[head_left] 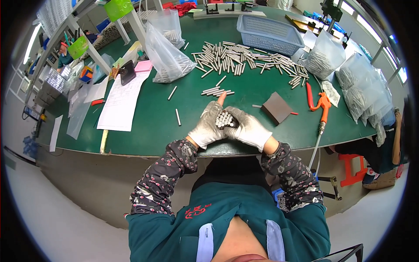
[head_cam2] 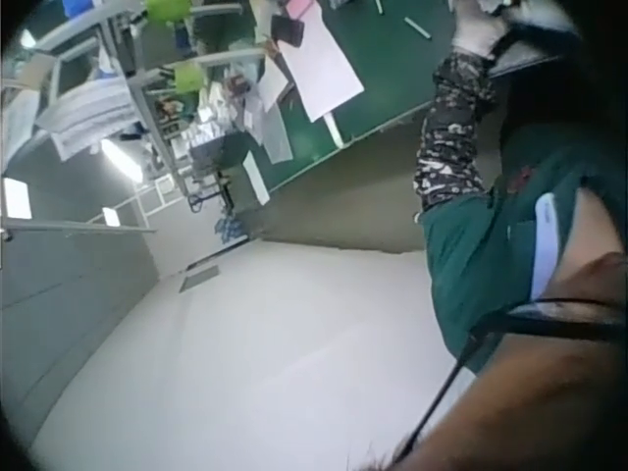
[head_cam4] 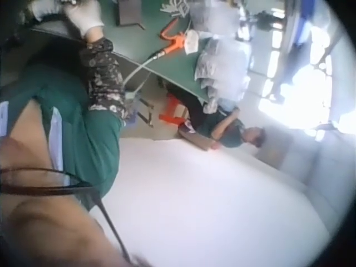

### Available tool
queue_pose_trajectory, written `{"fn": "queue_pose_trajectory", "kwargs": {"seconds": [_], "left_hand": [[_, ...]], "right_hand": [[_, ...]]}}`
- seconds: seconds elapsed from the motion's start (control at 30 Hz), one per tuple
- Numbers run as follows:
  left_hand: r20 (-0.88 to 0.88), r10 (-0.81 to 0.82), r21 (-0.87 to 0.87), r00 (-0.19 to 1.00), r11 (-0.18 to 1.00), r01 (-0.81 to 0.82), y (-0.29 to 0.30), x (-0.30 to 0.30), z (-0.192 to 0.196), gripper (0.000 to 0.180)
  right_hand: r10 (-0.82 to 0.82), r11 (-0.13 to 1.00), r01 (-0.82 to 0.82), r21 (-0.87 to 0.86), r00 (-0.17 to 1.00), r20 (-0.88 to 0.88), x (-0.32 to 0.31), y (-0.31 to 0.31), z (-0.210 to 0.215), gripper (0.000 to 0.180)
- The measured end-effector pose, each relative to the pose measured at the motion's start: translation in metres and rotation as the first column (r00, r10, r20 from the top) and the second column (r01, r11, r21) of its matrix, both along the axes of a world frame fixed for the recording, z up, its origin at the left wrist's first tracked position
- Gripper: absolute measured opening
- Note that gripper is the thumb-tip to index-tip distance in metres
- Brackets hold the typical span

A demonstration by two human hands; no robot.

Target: Arranging small metal cylinders into a grid-like tray and cleaning them with an air gun on an assembly line.

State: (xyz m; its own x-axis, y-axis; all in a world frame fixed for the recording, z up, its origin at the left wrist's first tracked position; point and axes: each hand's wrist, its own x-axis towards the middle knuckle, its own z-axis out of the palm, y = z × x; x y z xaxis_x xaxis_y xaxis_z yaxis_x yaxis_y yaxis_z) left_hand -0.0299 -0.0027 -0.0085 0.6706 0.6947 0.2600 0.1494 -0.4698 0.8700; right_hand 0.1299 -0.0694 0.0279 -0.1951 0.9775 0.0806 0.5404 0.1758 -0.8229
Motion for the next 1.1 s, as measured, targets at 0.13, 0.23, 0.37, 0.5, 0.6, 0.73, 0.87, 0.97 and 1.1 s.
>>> {"fn": "queue_pose_trajectory", "kwargs": {"seconds": [0.13,0.23,0.37,0.5,0.6,0.73,0.87,0.97,1.1], "left_hand": [[0.112,-0.013,-0.081,0.994,0.996,0.022,0.002,0.002,-0.001,0.109],[0.053,-0.024,-0.096,0.998,0.995,0.029,-0.002,-0.002,0.008,0.104],[0.051,-0.005,-0.108,0.999,0.994,0.01,-0.003,0.0,0.006,0.101],[0.019,-0.002,-0.093,1.0,0.996,0.004,-0.002,-0.001,0.005,0.097],[0.05,-0.011,-0.1,0.999,0.995,0.016,-0.004,0.001,0.006,0.083],[0.071,-0.034,-0.165,0.997,0.985,0.046,-0.005,0.0,0.007,0.06],[0.074,0.0,-0.06,0.997,0.998,0.004,-0.01,0.0,0.013,0.057],[0.24,0.052,0.027,0.969,0.998,-0.06,-0.004,0.003,0.0,0.058],[0.065,0.015,0.14,0.998,0.99,-0.024,0.001,0.001,-0.001,0.064]], "right_hand": [[-0.071,0.997,0.072,-0.037,0.997,0.03,-0.003,-0.003,0.015,0.05],[-0.191,0.975,0.175,0.138,0.976,0.109,-0.002,-0.006,0.023,0.033],[-0.162,0.842,0.04,0.537,0.97,0.182,-0.003,-0.002,0.023,0.011],[-0.118,0.831,-0.192,0.522,0.856,0.504,-0.009,0.006,0.035,0.01],[-0.052,0.829,-0.29,0.479,0.811,0.583,-0.009,0.017,0.04,0.008],[-0.019,0.786,-0.444,0.43,0.678,0.735,-0.01,0.029,0.045,0.007],[-0.056,0.778,-0.511,0.367,0.525,0.849,-0.022,0.024,0.057,0.006],[-0.156,0.763,-0.531,0.368,0.401,0.903,-0.027,0.024,0.053,0.007],[-0.203,0.736,-0.562,0.377,0.348,0.915,-0.025,0.022,0.049,0.008]]}}
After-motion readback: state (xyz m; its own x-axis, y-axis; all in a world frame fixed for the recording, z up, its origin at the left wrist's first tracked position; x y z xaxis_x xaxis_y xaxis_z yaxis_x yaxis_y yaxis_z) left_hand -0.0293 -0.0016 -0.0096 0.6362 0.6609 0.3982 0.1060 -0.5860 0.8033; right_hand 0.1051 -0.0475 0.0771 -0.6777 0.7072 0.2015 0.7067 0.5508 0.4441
